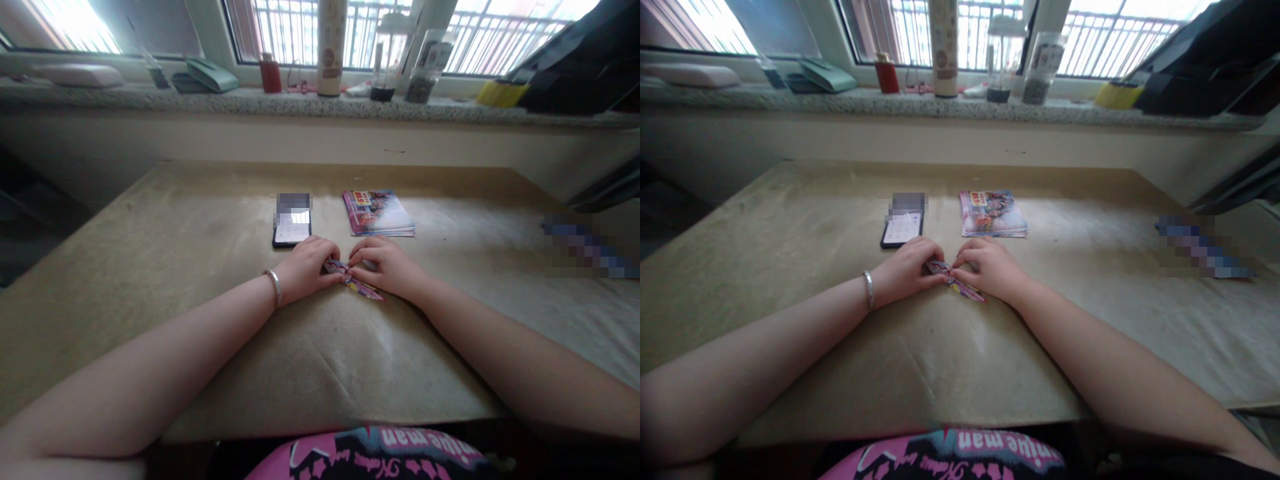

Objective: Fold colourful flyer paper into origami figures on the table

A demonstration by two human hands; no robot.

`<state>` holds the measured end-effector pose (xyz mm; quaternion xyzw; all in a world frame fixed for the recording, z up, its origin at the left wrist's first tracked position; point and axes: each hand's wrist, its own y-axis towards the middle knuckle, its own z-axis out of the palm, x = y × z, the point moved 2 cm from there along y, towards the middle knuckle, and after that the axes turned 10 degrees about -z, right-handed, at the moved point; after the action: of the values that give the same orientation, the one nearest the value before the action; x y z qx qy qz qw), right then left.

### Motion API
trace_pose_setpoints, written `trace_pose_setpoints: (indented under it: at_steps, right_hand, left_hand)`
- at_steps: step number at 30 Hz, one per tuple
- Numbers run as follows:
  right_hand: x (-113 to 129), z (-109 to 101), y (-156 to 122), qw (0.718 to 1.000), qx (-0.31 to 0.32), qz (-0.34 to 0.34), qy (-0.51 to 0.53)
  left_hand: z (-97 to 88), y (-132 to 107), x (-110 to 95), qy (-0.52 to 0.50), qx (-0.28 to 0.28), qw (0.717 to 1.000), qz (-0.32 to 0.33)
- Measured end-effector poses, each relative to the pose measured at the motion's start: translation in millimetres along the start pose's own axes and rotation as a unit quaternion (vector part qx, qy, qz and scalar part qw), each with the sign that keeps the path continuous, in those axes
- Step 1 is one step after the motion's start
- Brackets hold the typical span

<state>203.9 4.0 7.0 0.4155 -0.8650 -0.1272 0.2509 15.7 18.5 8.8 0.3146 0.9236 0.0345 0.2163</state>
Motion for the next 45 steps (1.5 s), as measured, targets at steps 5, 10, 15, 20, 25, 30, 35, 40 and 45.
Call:
trace_pose_setpoints:
  at_steps: [5, 10, 15, 20, 25, 30, 35, 40, 45]
  right_hand:
    - [-2, 1, 2, 0.999, -0.016, 0.001, 0.047]
    - [2, 1, 4, 0.996, -0.031, 0.039, 0.069]
    - [9, -5, 2, 0.994, -0.078, 0.082, 0.004]
    - [12, -6, 1, 0.996, -0.058, 0.026, -0.063]
    - [11, -5, 1, 0.999, -0.027, -0.013, -0.027]
    - [5, -4, 3, 0.998, -0.032, -0.007, 0.059]
    - [-3, -1, 2, 0.999, -0.017, -0.002, 0.037]
    - [-7, 0, 1, 1.0, -0.008, -0.017, 0.013]
    - [-8, -2, 0, 0.999, 0.011, -0.043, -0.028]
  left_hand:
    - [-0.4, 2, 0, -0.05, -0.001, 0.999, -0.001]
    - [-0.3, 0, -1, -0.092, -0.016, 0.995, 0.018]
    - [-2.8, 0, -3, -0.088, -0.08, 0.991, 0.065]
    - [-3.9, 1, -2, 0.004, -0.118, 0.989, 0.089]
    - [-4.2, -1, -5, 0.07, -0.106, 0.987, 0.094]
    - [-2.2, -2, -7, 0.068, -0.072, 0.989, 0.113]
    - [-0.5, -1, -4, 0.041, -0.079, 0.991, 0.102]
    - [-0.5, 1, -1, 0.027, -0.081, 0.993, 0.082]
    - [-0.4, 1, -1, 0.044, -0.075, 0.994, 0.073]
